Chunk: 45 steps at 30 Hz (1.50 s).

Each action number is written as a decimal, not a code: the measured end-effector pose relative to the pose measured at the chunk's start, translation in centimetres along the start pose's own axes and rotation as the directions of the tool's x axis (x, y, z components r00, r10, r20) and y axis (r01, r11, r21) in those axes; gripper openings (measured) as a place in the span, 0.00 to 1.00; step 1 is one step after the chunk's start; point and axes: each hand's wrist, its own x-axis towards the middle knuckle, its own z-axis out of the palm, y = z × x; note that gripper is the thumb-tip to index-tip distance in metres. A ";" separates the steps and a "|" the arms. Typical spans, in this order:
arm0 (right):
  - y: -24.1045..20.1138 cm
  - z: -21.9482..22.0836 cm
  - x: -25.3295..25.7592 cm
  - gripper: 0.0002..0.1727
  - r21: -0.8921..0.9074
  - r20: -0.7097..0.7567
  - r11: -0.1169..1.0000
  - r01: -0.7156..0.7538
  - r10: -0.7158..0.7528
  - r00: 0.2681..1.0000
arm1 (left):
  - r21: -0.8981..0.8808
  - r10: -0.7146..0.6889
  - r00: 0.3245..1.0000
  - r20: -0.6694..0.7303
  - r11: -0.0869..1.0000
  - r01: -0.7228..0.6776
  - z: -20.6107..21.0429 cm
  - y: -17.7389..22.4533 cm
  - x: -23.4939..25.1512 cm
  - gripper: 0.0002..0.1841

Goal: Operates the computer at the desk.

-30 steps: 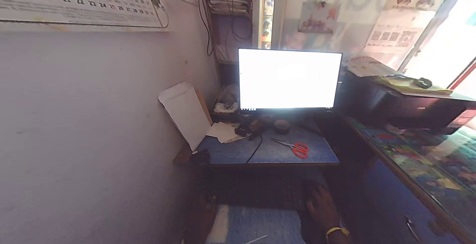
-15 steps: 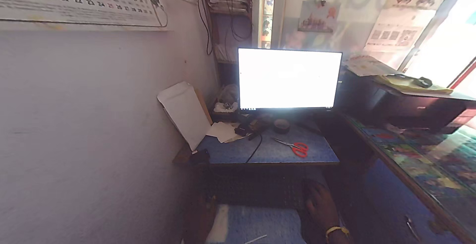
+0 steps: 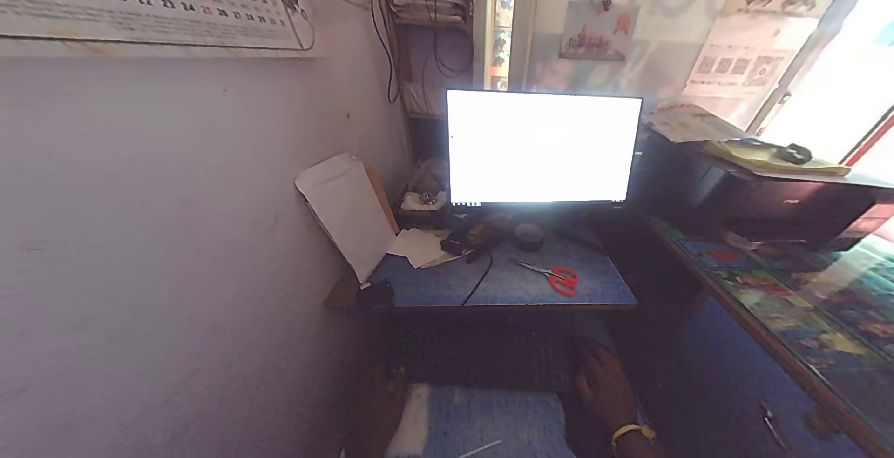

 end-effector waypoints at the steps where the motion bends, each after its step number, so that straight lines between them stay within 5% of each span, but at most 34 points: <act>1: 0.0 0.0 0.0 0.27 -0.001 -0.002 1.000 0.002 -0.002 1.000 | 0.001 0.005 1.000 -0.008 1.000 -0.005 0.1 -0.1 0.0 0.34; 28: -0.6 -0.8 0.3 0.29 -0.002 0.030 1.000 -0.019 0.019 0.999 | 0.002 -0.028 0.999 0.024 1.000 0.028 -1.7 1.2 -0.3 0.33; 32: -0.9 -1.1 0.8 0.33 0.005 0.082 0.999 -0.032 0.032 0.996 | 0.144 0.206 0.976 0.075 0.966 -0.215 -3.4 5.0 -2.1 0.29; 35: -0.7 -1.0 0.7 0.33 0.009 0.075 1.000 -0.015 0.015 0.997 | 0.026 0.526 0.829 0.190 0.841 -0.540 -2.3 8.9 -4.1 0.26; 39: -0.5 -0.9 0.8 0.35 0.017 0.123 0.994 -0.111 0.108 0.986 | -0.114 0.587 0.663 0.465 0.783 -0.612 -3.6 15.8 -5.5 0.28; 42: -0.6 -0.9 0.6 0.35 0.005 0.107 0.994 -0.110 0.109 0.988 | -0.167 0.677 0.632 0.377 0.721 -0.673 -0.8 15.5 -5.9 0.25; 45: -1.3 -1.7 0.2 0.35 -0.004 0.183 0.992 -0.127 0.125 0.975 | -0.192 0.752 0.653 0.089 0.657 -0.729 4.2 12.6 -6.1 0.20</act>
